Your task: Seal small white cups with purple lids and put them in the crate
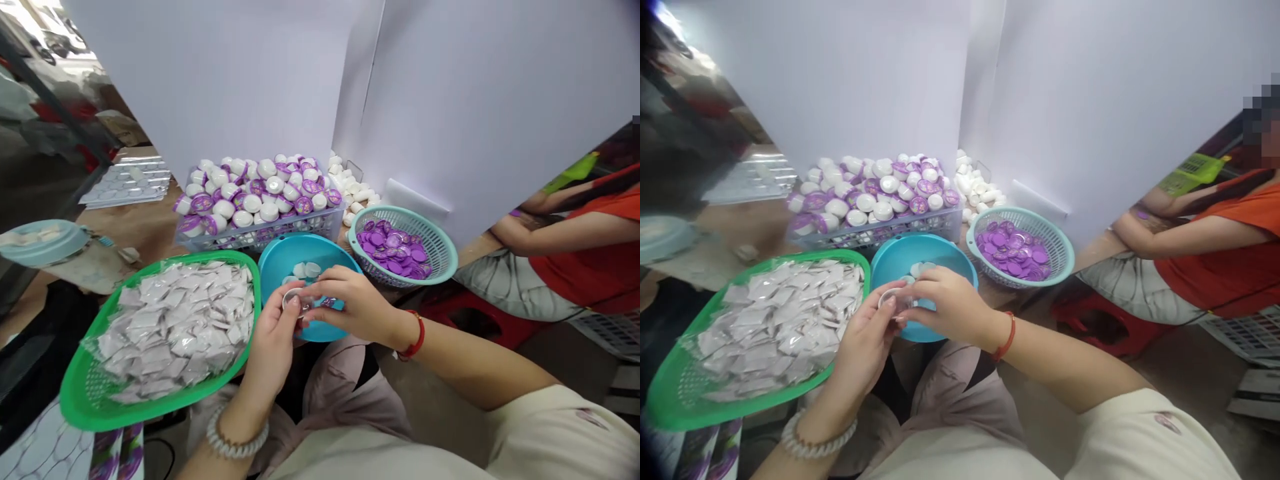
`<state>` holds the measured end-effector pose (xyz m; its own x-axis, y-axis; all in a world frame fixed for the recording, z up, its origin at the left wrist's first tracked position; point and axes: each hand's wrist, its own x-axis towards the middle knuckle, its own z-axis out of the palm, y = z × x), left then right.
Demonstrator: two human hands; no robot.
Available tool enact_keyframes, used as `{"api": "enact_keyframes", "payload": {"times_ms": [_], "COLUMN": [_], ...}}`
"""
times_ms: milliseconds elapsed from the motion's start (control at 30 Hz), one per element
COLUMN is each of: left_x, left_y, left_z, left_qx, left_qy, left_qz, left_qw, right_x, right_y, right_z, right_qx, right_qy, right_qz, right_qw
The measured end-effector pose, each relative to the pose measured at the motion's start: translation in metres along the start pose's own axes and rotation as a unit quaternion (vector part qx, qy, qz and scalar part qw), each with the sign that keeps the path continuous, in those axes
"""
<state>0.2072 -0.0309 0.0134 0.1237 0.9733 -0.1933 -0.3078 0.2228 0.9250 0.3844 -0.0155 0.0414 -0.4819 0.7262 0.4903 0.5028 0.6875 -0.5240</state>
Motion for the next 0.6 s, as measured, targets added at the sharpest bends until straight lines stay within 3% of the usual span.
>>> {"api": "enact_keyframes", "payload": {"times_ms": [100, 167, 200, 233, 267, 400, 500, 600], "left_x": [-0.001, -0.002, -0.002, -0.003, -0.003, -0.004, -0.006, -0.009], "left_y": [0.002, 0.007, 0.010, 0.013, 0.016, 0.029, 0.035, 0.037], "left_z": [-0.002, -0.004, -0.004, -0.004, -0.003, 0.002, 0.004, 0.005], "left_qx": [-0.014, -0.006, -0.004, -0.005, -0.010, -0.059, -0.096, -0.074], "left_qy": [0.003, 0.013, 0.018, 0.023, 0.027, 0.007, -0.020, -0.021], "left_qz": [-0.027, -0.040, -0.047, -0.055, -0.064, -0.108, -0.127, -0.117], "left_qw": [1.000, 0.999, 0.999, 0.998, 0.998, 0.992, 0.987, 0.990], "right_x": [-0.008, -0.007, -0.005, -0.003, 0.000, 0.008, 0.009, 0.007], "right_y": [0.021, 0.054, 0.076, 0.099, 0.122, 0.193, 0.209, 0.203], "right_z": [-0.021, -0.046, -0.060, -0.073, -0.084, -0.102, -0.103, -0.111], "right_qx": [0.023, -0.102, -0.199, -0.290, -0.312, -0.343, -0.361, -0.384], "right_qy": [-0.007, -0.033, -0.060, -0.109, -0.139, -0.212, -0.231, -0.200], "right_qz": [0.041, 0.136, 0.204, 0.274, 0.299, 0.335, 0.338, 0.336], "right_qw": [0.999, 0.985, 0.957, 0.910, 0.891, 0.852, 0.838, 0.837]}}
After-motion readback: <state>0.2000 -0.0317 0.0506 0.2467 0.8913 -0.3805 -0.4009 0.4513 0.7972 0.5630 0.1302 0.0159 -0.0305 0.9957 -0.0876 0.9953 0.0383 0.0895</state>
